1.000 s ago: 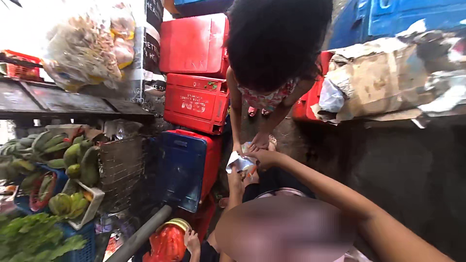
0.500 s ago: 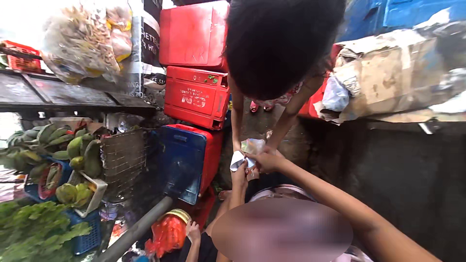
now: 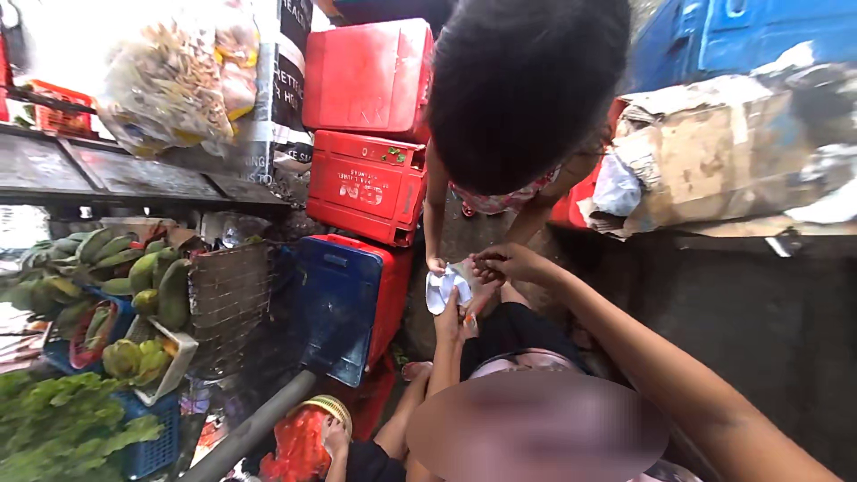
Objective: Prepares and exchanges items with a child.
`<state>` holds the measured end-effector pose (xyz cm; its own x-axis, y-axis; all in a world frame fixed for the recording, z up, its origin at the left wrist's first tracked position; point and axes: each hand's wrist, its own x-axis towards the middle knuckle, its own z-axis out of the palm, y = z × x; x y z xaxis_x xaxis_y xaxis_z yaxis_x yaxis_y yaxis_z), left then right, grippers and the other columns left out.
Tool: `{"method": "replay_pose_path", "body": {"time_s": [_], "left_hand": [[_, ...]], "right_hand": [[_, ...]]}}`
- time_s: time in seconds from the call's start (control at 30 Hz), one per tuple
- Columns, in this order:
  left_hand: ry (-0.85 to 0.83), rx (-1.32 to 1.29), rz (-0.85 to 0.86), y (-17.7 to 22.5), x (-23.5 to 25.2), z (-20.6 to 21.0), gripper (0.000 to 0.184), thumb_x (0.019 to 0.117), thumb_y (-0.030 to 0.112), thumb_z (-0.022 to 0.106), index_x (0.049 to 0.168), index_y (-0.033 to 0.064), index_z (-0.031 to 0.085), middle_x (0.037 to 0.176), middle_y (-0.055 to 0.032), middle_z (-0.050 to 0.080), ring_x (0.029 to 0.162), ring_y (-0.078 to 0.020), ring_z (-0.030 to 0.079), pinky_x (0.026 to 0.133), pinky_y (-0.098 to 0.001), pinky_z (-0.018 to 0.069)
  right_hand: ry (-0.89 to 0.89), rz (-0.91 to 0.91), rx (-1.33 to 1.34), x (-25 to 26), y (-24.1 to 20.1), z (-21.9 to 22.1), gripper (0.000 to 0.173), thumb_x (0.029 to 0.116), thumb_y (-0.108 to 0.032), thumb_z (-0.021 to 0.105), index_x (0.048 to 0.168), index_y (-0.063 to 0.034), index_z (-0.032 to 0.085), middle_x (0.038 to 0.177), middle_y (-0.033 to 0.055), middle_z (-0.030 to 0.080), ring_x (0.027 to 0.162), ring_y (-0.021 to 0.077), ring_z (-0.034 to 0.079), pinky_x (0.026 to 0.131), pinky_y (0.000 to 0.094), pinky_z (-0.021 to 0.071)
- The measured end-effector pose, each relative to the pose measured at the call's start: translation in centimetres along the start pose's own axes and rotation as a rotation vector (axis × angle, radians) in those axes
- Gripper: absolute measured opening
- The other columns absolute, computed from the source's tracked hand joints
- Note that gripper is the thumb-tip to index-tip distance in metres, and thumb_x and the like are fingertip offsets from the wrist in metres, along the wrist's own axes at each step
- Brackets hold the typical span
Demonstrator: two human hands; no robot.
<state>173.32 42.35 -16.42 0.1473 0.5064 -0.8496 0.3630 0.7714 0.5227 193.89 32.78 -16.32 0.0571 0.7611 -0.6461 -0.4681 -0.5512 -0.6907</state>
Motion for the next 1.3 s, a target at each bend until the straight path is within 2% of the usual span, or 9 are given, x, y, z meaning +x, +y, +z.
{"method": "replay_pose_path", "body": {"time_s": [0.2, 0.33, 0.43, 0.63, 0.7, 0.87, 1.0, 1.17, 1.3], "left_hand": [[-0.032, -0.036, 0.032, 0.4, 0.5, 1.8, 0.029, 0.1031, 0.024, 0.063, 0.12, -0.0006, 0.059, 0.081, -0.0108, 0.066, 0.047, -0.0055, 0.046, 0.043, -0.0192, 0.0408], [-0.013, -0.049, 0.024, 0.6, 0.7, 2.3, 0.029, 0.1028, 0.025, 0.063, 0.116, -0.0009, 0.061, 0.078, -0.0083, 0.065, 0.048, -0.005, 0.046, 0.044, -0.0195, 0.041], [-0.033, -0.073, 0.012, 0.7, 1.2, 2.3, 0.034, 0.1039, 0.026, 0.061, 0.125, -0.0007, 0.061, 0.098, -0.0136, 0.071, 0.05, -0.0044, 0.048, 0.044, -0.0179, 0.0387], [-0.045, -0.034, 0.011, 1.6, 1.1, 3.1, 0.035, 0.1064, 0.03, 0.056, 0.125, 0.0008, 0.062, 0.1, -0.0125, 0.072, 0.051, -0.0039, 0.05, 0.043, -0.0174, 0.0381], [-0.033, -0.006, -0.004, 1.8, 0.9, 3.2, 0.036, 0.1056, 0.033, 0.057, 0.122, 0.0011, 0.063, 0.095, -0.0107, 0.071, 0.051, -0.0039, 0.048, 0.045, -0.0178, 0.0388], [0.025, 0.014, -0.043, 2.7, 0.7, 4.1, 0.038, 0.1066, 0.038, 0.053, 0.107, 0.0013, 0.062, 0.073, -0.0042, 0.057, 0.05, -0.0075, 0.047, 0.047, -0.0209, 0.0438], [-0.008, -0.152, -0.019, 3.1, 1.0, 4.8, 0.041, 0.1121, 0.036, 0.036, 0.112, 0.0002, 0.057, 0.085, -0.0077, 0.06, 0.065, -0.0131, 0.057, 0.06, -0.0267, 0.0522], [-0.037, -0.225, -0.061, 4.0, 1.2, 4.7, 0.04, 0.1122, 0.036, 0.035, 0.126, 0.0026, 0.052, 0.097, -0.0115, 0.062, 0.078, -0.0186, 0.063, 0.072, -0.0331, 0.0565], [-0.093, -0.109, -0.011, 4.4, 1.2, 4.4, 0.042, 0.1122, 0.033, 0.037, 0.13, -0.0013, 0.052, 0.105, -0.0142, 0.065, 0.087, -0.0195, 0.066, 0.08, -0.0345, 0.0574]], "right_hand": [[0.181, 0.07, -0.429, 0.5, -1.3, 0.4, 0.022, 0.1041, -0.01, 0.054, 0.121, -0.0006, 0.065, 0.113, 0.0121, 0.073, 0.099, 0.0202, 0.074, 0.092, 0.0407, 0.0603], [0.286, 0.113, -0.395, 1.8, -0.3, 0.4, 0.022, 0.104, -0.008, 0.05, 0.11, -0.0018, 0.07, 0.104, 0.0086, 0.075, 0.09, 0.018, 0.074, 0.087, 0.0407, 0.0609], [0.334, 0.097, -0.439, 2.1, 0.4, 0.7, 0.025, 0.1066, -0.013, 0.048, 0.112, -0.0045, 0.07, 0.102, 0.0064, 0.075, 0.09, 0.017, 0.074, 0.086, 0.0415, 0.0609], [0.694, 0.284, -0.753, -4.0, -2.4, 0.3, 0.047, 0.1091, -0.042, 0.041, 0.126, -0.0042, 0.064, 0.113, 0.0275, 0.07, 0.108, 0.0491, 0.067, 0.088, 0.0687, 0.0507], [0.523, 0.39, -0.736, -5.3, -0.6, 0.8, 0.049, 0.1063, -0.043, 0.048, 0.132, -0.0035, 0.062, 0.12, 0.0293, 0.068, 0.114, 0.0512, 0.064, 0.092, 0.0724, 0.0479], [0.19, -0.021, -0.572, -2.0, 7.0, 6.0, 0.066, 0.0906, -0.036, 0.075, 0.149, -0.0157, 0.052, 0.118, 0.0184, 0.07, 0.099, 0.0346, 0.07, 0.091, 0.0574, 0.0562], [0.33, -0.116, -0.371, 1.4, 8.6, 9.7, 0.051, 0.0875, -0.027, 0.074, 0.13, -0.0006, 0.066, 0.123, 0.026, 0.062, 0.103, 0.035, 0.066, 0.092, 0.0511, 0.0545], [0.47, -0.23, -0.389, 1.9, 8.3, 9.0, 0.036, 0.0862, -0.034, 0.071, 0.106, -0.0053, 0.078, 0.132, 0.0271, 0.059, 0.123, 0.0361, 0.058, 0.104, 0.0508, 0.0486], [0.462, -0.387, -0.363, 1.0, 7.3, 8.5, 0.032, 0.0914, -0.031, 0.065, 0.1, -0.0019, 0.077, 0.12, 0.0209, 0.067, 0.118, 0.0317, 0.062, 0.102, 0.0482, 0.0508]]}}
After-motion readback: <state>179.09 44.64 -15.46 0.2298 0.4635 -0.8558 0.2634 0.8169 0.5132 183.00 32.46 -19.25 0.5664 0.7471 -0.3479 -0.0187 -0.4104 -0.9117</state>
